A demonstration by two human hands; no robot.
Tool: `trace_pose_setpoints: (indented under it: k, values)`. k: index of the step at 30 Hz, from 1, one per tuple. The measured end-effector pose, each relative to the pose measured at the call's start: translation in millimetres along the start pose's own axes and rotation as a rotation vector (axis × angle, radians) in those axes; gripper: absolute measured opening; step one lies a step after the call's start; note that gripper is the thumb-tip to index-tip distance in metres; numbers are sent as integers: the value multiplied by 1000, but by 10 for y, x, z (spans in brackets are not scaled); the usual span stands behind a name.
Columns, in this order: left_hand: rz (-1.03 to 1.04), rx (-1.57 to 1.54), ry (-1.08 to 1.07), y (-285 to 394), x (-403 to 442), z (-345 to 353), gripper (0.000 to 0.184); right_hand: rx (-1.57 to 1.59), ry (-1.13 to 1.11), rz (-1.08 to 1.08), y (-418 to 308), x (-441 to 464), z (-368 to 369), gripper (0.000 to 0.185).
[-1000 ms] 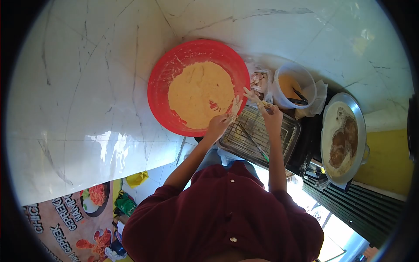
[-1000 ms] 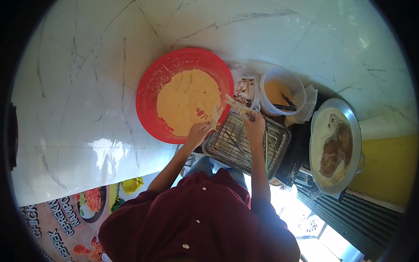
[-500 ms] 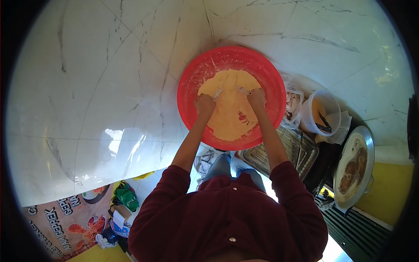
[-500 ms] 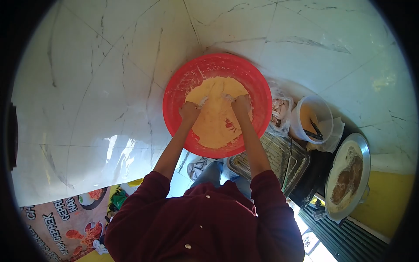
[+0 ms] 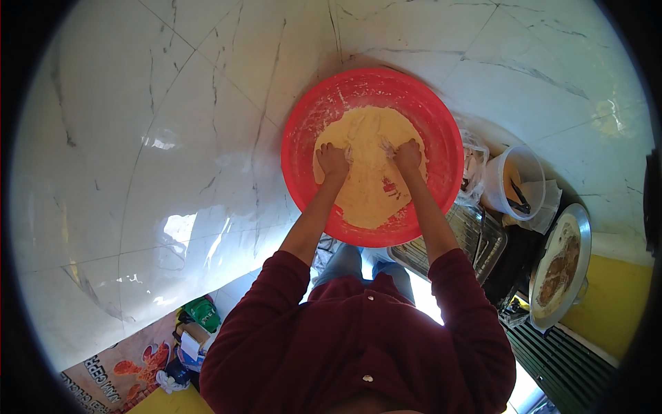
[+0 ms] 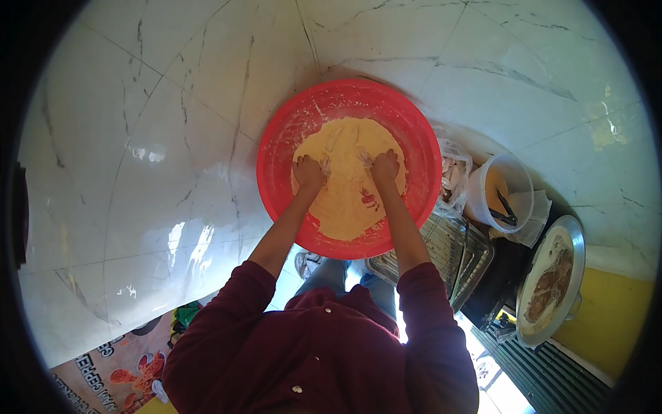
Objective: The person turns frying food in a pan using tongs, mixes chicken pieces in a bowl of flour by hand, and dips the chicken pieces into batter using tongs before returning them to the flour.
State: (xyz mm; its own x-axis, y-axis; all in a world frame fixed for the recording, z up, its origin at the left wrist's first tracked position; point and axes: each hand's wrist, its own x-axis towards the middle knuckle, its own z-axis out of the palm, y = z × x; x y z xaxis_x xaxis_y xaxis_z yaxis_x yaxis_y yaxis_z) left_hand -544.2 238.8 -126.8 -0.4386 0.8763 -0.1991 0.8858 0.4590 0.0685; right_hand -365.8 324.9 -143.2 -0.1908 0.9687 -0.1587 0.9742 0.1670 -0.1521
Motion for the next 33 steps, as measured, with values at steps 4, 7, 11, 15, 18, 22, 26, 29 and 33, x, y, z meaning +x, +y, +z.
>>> trace_pose_setpoints:
  k: [4,7,11,15,18,22,26,29,33]
  values:
    - [79,48,45,66,-17,95,21,101,-30,-29,-124,-73,44,21]
    - [130,4,35,184,-136,152,21,68,-37,-108,-225,-196,162,19]
    - [167,-78,-217,193,-319,-21,26,-10,-215,-242,-225,-235,296,22]
    - [71,-372,-561,-130,-230,-77,35,164,-618,-350,147,-133,195,21]
    - [56,-130,-369,-229,-189,-61,41,-81,-265,-276,362,-264,150,22]
    - [73,-40,-291,-109,-283,-98,44,-22,-399,-110,252,-392,-35,27]
    - [50,46,-344,173,-347,-86,46,-43,-147,-77,-12,-506,8,29]
    - [-5,73,-292,273,-332,45,48,-75,-131,-104,-209,-468,57,31]
    - [-86,67,-242,219,-268,251,48,-84,-233,-136,-378,-507,26,33]
